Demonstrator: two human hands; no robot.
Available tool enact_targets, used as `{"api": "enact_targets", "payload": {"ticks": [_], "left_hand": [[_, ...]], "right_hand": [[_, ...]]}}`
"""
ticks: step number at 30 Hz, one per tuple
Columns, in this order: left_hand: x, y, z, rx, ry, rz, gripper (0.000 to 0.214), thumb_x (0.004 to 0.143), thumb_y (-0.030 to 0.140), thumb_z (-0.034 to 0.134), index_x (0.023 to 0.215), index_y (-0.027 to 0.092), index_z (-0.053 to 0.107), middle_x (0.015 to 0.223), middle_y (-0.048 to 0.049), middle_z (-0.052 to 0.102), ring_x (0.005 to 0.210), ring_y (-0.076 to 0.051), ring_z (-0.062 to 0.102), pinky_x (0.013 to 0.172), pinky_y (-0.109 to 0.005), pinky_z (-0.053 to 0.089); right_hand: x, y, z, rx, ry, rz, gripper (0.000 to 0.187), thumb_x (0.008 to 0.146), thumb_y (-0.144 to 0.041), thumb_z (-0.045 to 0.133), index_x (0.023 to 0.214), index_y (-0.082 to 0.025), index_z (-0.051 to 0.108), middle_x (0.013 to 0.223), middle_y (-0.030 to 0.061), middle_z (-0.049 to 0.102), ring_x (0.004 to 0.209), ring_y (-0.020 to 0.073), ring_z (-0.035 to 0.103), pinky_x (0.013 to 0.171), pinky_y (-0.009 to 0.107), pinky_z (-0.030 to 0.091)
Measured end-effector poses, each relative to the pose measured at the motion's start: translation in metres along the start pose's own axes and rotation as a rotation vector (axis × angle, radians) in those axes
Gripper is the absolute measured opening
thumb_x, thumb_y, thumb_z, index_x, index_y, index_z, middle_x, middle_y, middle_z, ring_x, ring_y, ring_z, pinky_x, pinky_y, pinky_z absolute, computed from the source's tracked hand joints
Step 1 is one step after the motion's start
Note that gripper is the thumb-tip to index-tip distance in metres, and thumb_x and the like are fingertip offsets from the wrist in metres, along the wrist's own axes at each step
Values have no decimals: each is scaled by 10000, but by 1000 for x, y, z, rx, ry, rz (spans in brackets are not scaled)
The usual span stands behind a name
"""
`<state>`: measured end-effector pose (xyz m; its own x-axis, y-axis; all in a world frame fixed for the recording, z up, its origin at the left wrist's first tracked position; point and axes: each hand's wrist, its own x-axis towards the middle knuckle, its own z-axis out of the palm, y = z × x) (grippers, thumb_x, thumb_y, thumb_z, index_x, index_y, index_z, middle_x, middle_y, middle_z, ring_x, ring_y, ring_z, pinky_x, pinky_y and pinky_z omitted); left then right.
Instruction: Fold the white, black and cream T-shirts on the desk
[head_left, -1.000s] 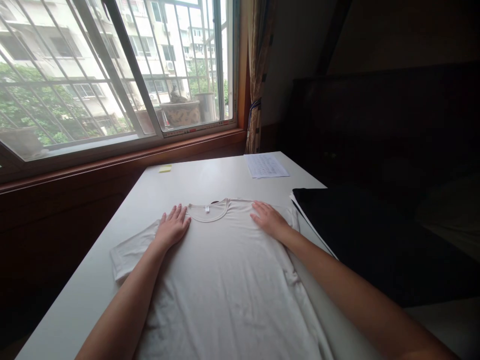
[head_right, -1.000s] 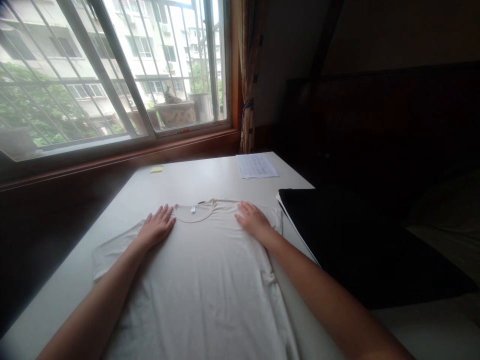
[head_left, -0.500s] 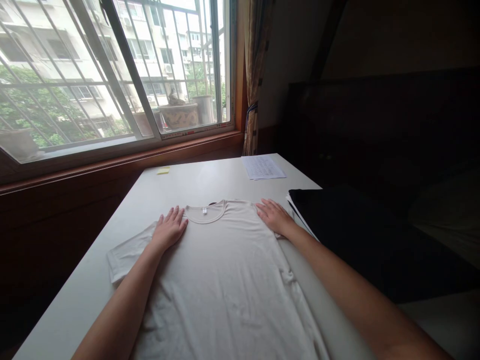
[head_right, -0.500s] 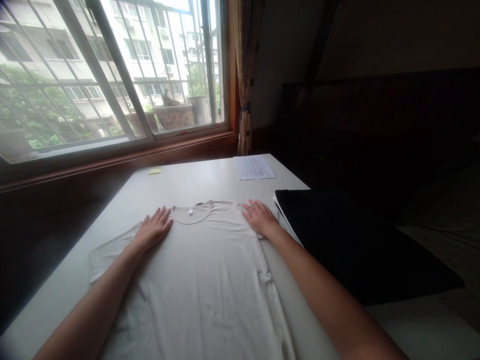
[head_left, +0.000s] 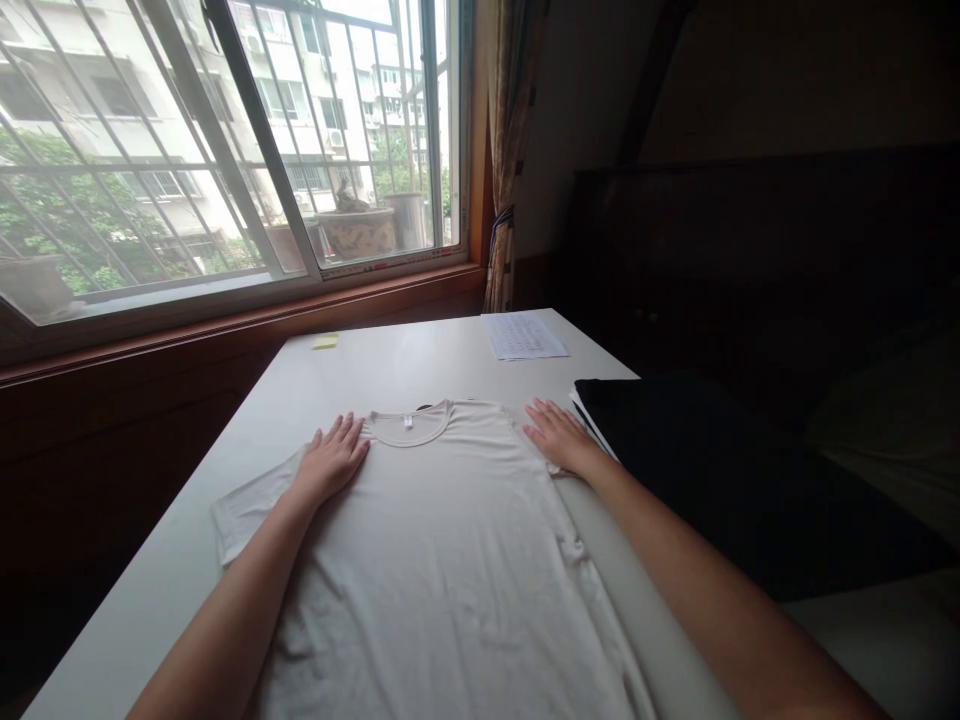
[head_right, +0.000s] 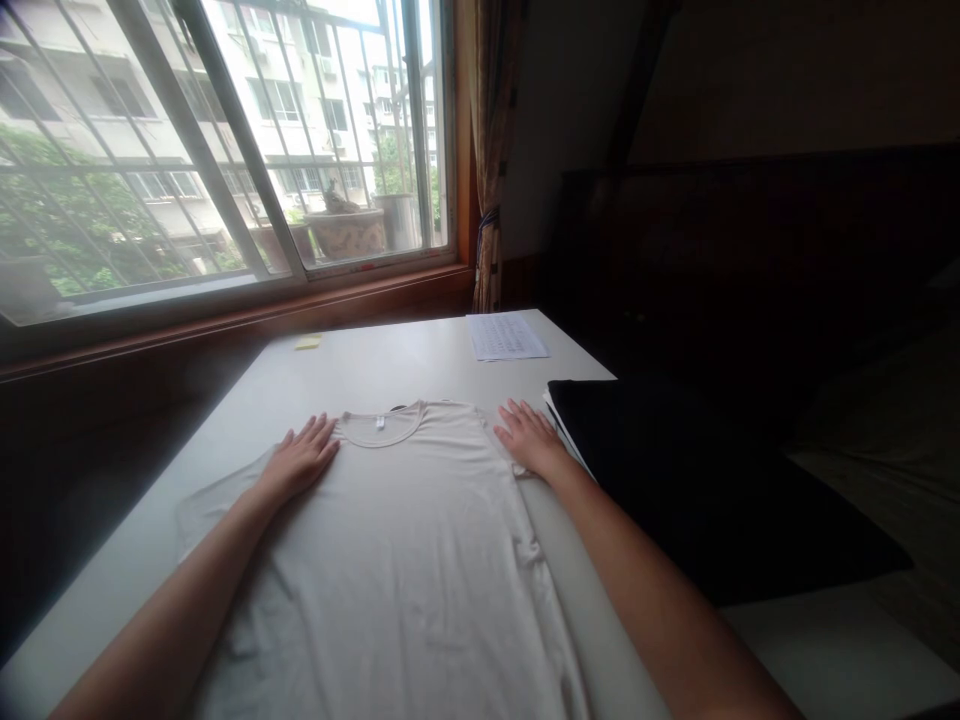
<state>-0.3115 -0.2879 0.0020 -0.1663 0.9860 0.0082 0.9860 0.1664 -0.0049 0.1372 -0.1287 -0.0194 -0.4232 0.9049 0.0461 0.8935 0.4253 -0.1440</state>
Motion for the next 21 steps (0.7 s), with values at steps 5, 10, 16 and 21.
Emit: {"api": "enact_targets", "payload": {"ticks": [5, 10, 16, 21], "left_hand": [[-12, -30, 0, -1, -20, 77, 643, 1052, 519, 196, 1629, 236, 214, 1701, -38, 158, 1581, -240, 99, 1256, -523, 154], [-31, -80, 10, -57, -26, 81, 665, 1044, 572, 179, 1620, 247, 249, 1701, -57, 156, 1580, -272, 99, 1241, -554, 170], [-58, -139, 24, -79, 20, -25, 679, 1041, 557, 160, 1605, 207, 304, 1687, -78, 243, 1567, -302, 172, 1226, -578, 211], [-69, -164, 19, -58, 192, -26, 628, 984, 573, 316, 1412, 205, 592, 1505, -120, 543, 1380, -317, 503, 1150, -471, 389]], "right_hand": [[-2, -2, -2, -16, -36, 13, 730, 1018, -591, 197, 1618, -186, 292, 1703, 54, 190, 1570, 259, 141, 1264, 484, 143], [-3, -4, -5, -42, -52, 28, 734, 1020, -593, 162, 1626, -192, 260, 1710, 48, 162, 1573, 245, 127, 1268, 472, 121], [-3, -5, -6, -44, -59, 30, 755, 1017, -600, 152, 1628, -169, 250, 1710, 49, 153, 1573, 247, 126, 1269, 477, 121], [-5, -7, -7, -36, -54, 37, 741, 1017, -590, 170, 1628, -180, 255, 1708, 49, 166, 1573, 242, 129, 1270, 470, 121]]}}
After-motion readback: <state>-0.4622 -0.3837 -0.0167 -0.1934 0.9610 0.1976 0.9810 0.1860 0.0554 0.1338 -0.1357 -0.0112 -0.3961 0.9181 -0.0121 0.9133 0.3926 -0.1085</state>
